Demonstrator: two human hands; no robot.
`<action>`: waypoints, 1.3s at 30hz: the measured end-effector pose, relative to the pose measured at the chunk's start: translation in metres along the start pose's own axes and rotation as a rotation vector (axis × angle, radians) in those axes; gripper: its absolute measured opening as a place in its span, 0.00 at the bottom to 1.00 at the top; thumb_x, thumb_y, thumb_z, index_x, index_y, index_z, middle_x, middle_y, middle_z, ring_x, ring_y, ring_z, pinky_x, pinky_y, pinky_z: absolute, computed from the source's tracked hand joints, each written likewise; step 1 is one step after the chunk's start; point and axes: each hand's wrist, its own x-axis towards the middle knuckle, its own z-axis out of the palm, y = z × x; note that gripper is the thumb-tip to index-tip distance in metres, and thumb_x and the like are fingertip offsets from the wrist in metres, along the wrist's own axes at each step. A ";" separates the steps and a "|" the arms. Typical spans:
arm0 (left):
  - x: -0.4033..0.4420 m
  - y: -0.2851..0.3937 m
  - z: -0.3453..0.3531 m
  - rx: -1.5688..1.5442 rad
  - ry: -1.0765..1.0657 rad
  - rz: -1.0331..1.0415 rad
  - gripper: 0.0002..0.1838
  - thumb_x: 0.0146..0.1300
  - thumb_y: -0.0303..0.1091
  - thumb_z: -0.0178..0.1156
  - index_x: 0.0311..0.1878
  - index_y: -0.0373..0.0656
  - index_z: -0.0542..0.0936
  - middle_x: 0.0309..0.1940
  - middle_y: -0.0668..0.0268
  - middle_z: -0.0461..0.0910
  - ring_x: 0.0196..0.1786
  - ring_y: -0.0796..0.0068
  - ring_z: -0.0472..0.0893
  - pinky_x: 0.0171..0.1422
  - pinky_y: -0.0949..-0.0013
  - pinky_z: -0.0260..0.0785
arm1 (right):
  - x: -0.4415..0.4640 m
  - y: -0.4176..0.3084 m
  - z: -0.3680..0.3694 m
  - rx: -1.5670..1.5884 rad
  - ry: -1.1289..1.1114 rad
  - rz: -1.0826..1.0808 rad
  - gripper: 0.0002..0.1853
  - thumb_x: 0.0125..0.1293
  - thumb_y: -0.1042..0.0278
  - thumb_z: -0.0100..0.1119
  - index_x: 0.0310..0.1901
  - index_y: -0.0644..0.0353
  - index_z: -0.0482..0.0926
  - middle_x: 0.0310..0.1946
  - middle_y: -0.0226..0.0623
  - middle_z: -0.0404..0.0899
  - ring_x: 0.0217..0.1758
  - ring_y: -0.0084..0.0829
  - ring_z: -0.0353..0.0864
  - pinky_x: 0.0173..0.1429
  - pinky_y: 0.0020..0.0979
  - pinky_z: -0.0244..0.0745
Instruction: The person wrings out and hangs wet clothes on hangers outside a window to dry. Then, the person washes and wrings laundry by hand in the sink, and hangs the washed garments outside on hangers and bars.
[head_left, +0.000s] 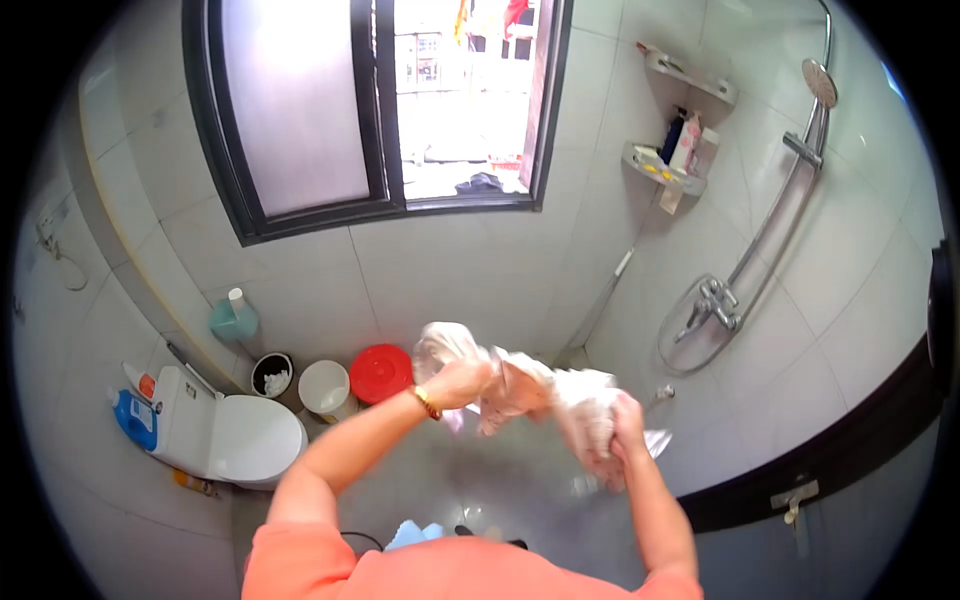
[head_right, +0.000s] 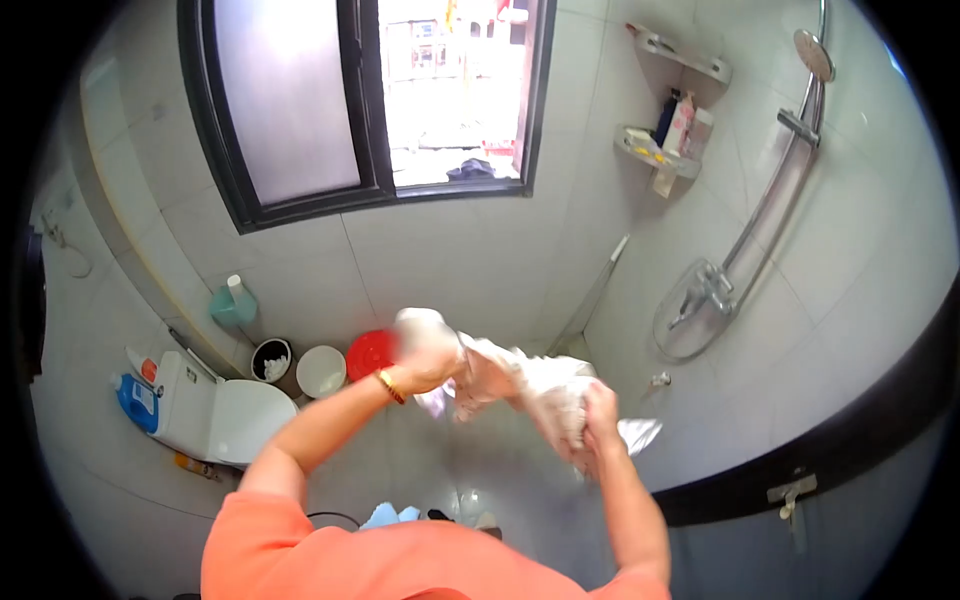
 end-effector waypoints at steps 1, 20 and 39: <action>-0.018 0.026 -0.043 0.150 -0.281 0.114 0.07 0.52 0.30 0.52 0.32 0.37 0.76 0.26 0.55 0.78 0.29 0.59 0.79 0.34 0.65 0.72 | -0.003 0.000 0.006 -0.123 -0.246 -0.028 0.07 0.59 0.72 0.48 0.24 0.53 0.70 0.18 0.20 0.63 0.21 0.15 0.59 0.22 0.18 0.55; -0.046 -0.041 -0.049 -1.067 -0.796 0.154 0.13 0.58 0.36 0.54 0.40 0.36 0.77 0.29 0.73 0.75 0.35 0.85 0.72 0.37 0.76 0.66 | 0.064 -0.127 0.089 0.451 -0.361 0.118 0.08 0.68 0.65 0.42 0.42 0.56 0.71 0.38 0.33 0.74 0.44 0.27 0.72 0.46 0.36 0.72; 0.040 -0.022 0.096 -2.050 -0.148 -0.175 0.18 0.62 0.41 0.52 0.55 0.49 0.68 0.46 0.69 0.73 0.44 0.73 0.73 0.50 0.64 0.67 | 0.022 -0.251 0.126 0.667 -0.563 0.008 0.08 0.67 0.69 0.43 0.41 0.60 0.72 0.35 0.32 0.74 0.42 0.27 0.72 0.53 0.32 0.66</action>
